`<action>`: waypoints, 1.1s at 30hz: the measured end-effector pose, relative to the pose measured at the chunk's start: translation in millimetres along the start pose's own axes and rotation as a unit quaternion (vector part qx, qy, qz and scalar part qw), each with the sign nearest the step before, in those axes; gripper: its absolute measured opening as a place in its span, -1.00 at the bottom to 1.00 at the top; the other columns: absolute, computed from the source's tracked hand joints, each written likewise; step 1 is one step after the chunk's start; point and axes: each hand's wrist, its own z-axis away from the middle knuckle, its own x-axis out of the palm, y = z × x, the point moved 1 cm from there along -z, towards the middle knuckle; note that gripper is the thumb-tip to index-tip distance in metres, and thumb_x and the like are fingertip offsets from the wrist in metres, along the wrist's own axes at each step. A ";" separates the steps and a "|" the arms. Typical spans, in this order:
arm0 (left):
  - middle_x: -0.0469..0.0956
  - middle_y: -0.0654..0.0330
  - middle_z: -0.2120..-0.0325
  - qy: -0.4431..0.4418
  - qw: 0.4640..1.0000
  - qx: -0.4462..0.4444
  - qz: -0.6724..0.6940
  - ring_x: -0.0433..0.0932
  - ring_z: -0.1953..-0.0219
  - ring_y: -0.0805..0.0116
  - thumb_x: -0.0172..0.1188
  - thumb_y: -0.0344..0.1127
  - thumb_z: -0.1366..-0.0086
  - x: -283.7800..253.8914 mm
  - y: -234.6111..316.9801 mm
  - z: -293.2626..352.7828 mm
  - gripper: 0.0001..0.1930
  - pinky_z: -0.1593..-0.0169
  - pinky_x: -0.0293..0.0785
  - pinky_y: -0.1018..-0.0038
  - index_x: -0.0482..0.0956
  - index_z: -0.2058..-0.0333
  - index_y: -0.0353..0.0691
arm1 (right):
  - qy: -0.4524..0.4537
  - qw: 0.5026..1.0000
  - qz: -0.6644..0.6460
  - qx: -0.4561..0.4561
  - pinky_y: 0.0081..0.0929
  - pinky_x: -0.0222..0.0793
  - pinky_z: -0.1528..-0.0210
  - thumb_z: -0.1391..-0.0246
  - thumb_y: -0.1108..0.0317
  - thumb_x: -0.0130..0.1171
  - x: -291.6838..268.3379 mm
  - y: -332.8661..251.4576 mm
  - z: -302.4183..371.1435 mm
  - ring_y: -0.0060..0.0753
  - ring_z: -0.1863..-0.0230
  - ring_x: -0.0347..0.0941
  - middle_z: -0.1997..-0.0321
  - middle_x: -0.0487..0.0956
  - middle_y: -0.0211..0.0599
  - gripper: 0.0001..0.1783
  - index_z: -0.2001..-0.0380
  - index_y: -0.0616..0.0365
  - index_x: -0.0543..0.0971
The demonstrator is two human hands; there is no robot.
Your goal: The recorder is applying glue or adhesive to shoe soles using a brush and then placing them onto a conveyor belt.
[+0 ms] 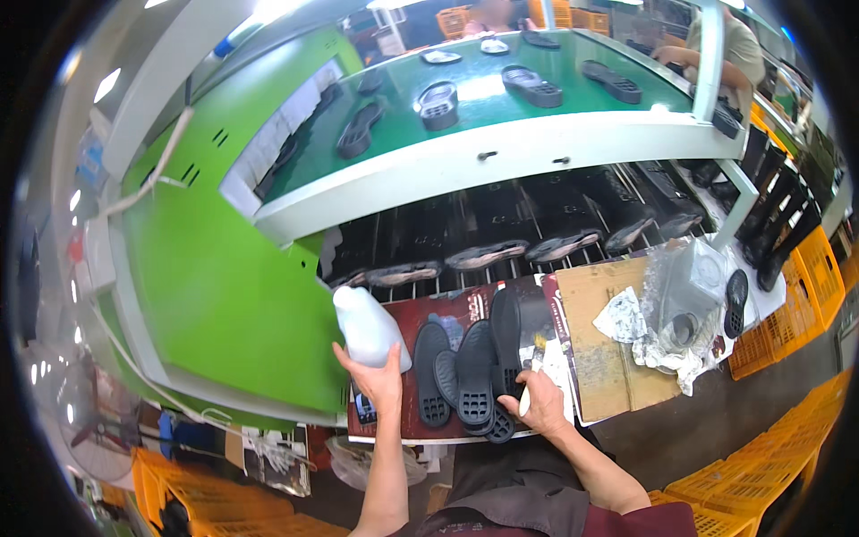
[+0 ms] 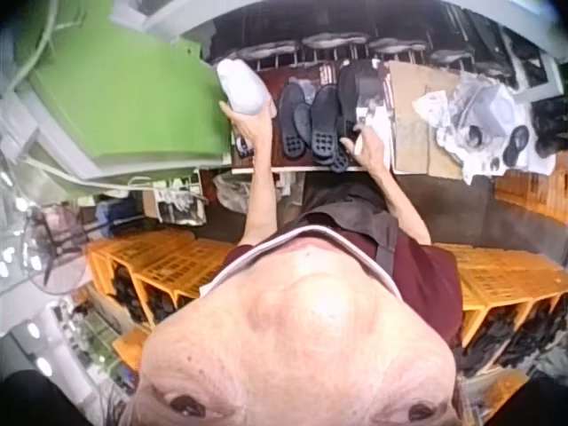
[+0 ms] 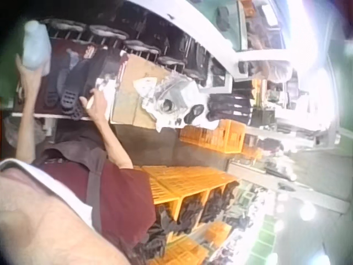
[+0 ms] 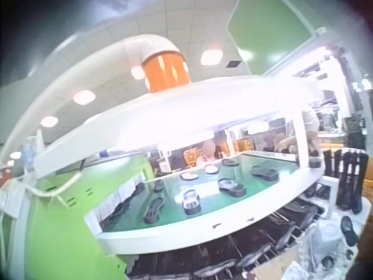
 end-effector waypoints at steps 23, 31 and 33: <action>0.15 -0.20 -0.17 -0.016 1.000 -0.001 -0.003 0.26 -0.17 -0.09 0.37 -0.33 0.00 19.3 -10.4 -7.8 -0.04 -0.20 0.20 0.14 -0.07 -0.27 -0.37 | 0.012 1.000 -0.016 0.009 -0.23 0.39 0.43 0.22 -0.06 0.40 -9.6 -6.5 -9.7 -0.06 0.42 0.46 0.45 0.42 -0.20 -0.49 0.32 0.04 0.48; 0.04 -0.16 -0.24 -0.013 0.987 0.159 -0.009 0.11 -0.27 -0.09 0.17 -0.37 -0.18 8.1 4.6 49.1 -0.26 -0.26 0.10 0.11 -0.01 -0.26 -0.39 | 0.023 0.999 -0.036 0.002 -0.26 0.38 0.46 0.21 -0.08 0.39 -11.3 -3.4 -10.8 -0.09 0.47 0.45 0.48 0.40 -0.20 -0.49 0.33 0.05 0.50; 0.12 -0.14 -0.21 -0.082 0.977 0.195 -0.013 0.15 -0.25 -0.07 0.14 -0.37 -0.20 9.2 13.0 67.1 -0.35 -0.27 0.09 0.12 0.09 -0.22 -0.39 | 0.020 0.999 -0.036 0.005 -0.26 0.37 0.47 0.21 -0.08 0.39 -13.0 -3.5 -11.9 -0.09 0.47 0.45 0.49 0.40 -0.20 -0.49 0.33 0.05 0.50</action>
